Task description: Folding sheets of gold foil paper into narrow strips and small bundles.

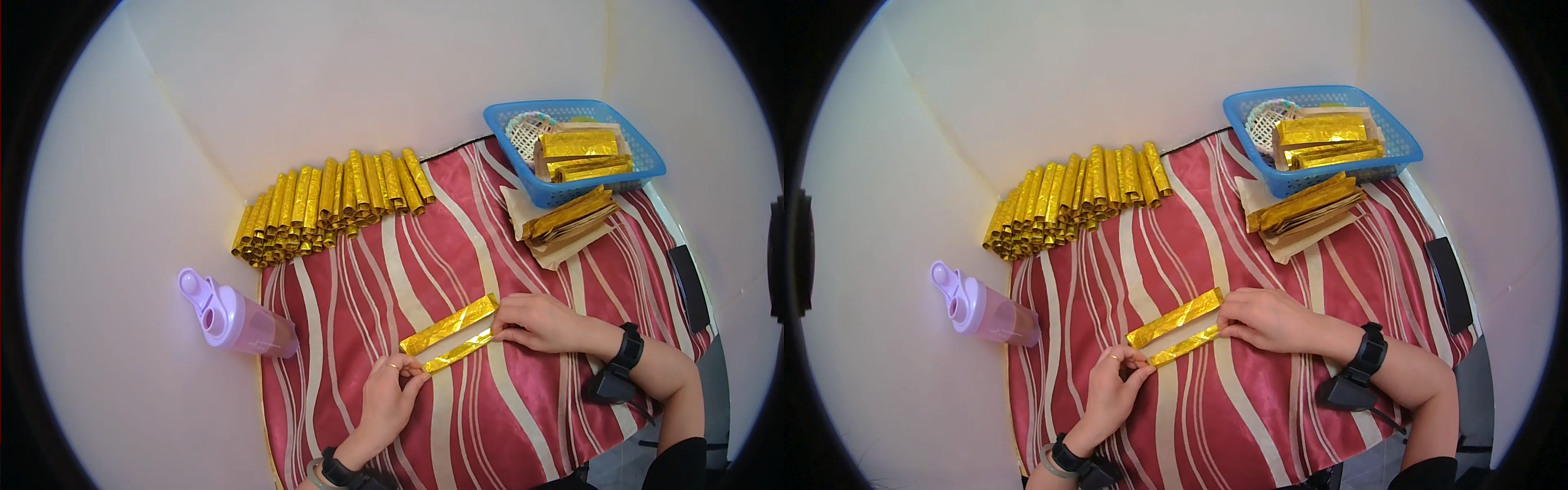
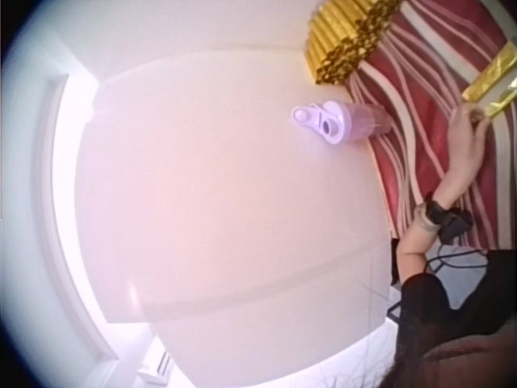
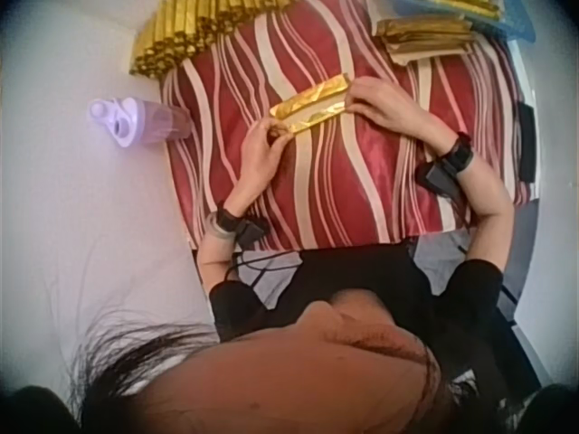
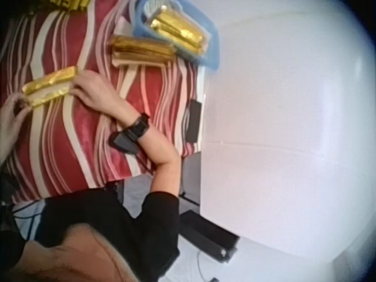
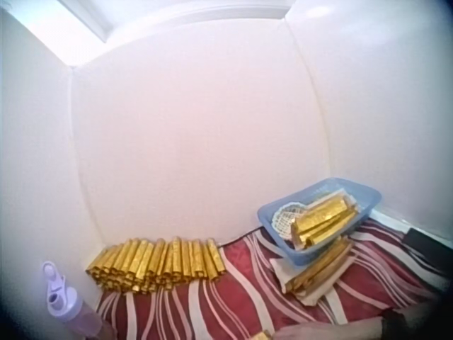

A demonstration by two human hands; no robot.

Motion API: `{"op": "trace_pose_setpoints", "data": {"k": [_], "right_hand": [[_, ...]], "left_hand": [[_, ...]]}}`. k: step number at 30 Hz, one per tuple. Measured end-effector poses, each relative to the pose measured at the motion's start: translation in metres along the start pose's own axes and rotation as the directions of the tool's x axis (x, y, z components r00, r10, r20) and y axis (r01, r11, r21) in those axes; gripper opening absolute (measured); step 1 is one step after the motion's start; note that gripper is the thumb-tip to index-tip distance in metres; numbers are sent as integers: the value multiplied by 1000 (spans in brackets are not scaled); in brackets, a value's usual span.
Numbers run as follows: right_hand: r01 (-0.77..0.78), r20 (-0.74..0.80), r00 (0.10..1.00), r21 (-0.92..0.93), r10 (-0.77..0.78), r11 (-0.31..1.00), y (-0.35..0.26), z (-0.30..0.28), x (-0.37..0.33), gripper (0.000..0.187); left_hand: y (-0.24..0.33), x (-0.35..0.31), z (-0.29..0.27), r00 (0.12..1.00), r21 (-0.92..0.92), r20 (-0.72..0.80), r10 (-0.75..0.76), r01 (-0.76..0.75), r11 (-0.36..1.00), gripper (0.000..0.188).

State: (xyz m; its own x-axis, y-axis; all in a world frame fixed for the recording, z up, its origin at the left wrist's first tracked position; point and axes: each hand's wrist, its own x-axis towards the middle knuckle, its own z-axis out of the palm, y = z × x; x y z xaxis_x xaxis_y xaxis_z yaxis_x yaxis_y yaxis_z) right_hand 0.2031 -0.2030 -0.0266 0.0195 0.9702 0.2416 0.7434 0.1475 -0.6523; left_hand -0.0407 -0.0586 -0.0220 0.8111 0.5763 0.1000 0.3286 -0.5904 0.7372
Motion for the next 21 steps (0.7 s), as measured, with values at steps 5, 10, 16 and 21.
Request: {"op": "trace_pose_setpoints", "data": {"k": [5, 10, 16, 21], "right_hand": [[-17, -15, 1000, -8, 17, 1000, -3, 0, 0, 13], [-74, -25, 997, -7, 74, 997, -7, 0, 1, 13], [-142, -6, 990, -3, 142, 990, -7, 1, 4, 15], [-125, -36, 992, -5, 124, 992, -5, 2, 4, 15]], "left_hand": [[-3, 0, 3, 995, -99, -25, -94, 91, 991, 16], [1, 2, 5, 997, -20, -41, -62, 61, 998, 15], [4, 2, 5, 998, 89, -56, -8, 13, 996, 15], [6, 3, 3, 997, 171, -70, 24, -12, 985, 15]]}}
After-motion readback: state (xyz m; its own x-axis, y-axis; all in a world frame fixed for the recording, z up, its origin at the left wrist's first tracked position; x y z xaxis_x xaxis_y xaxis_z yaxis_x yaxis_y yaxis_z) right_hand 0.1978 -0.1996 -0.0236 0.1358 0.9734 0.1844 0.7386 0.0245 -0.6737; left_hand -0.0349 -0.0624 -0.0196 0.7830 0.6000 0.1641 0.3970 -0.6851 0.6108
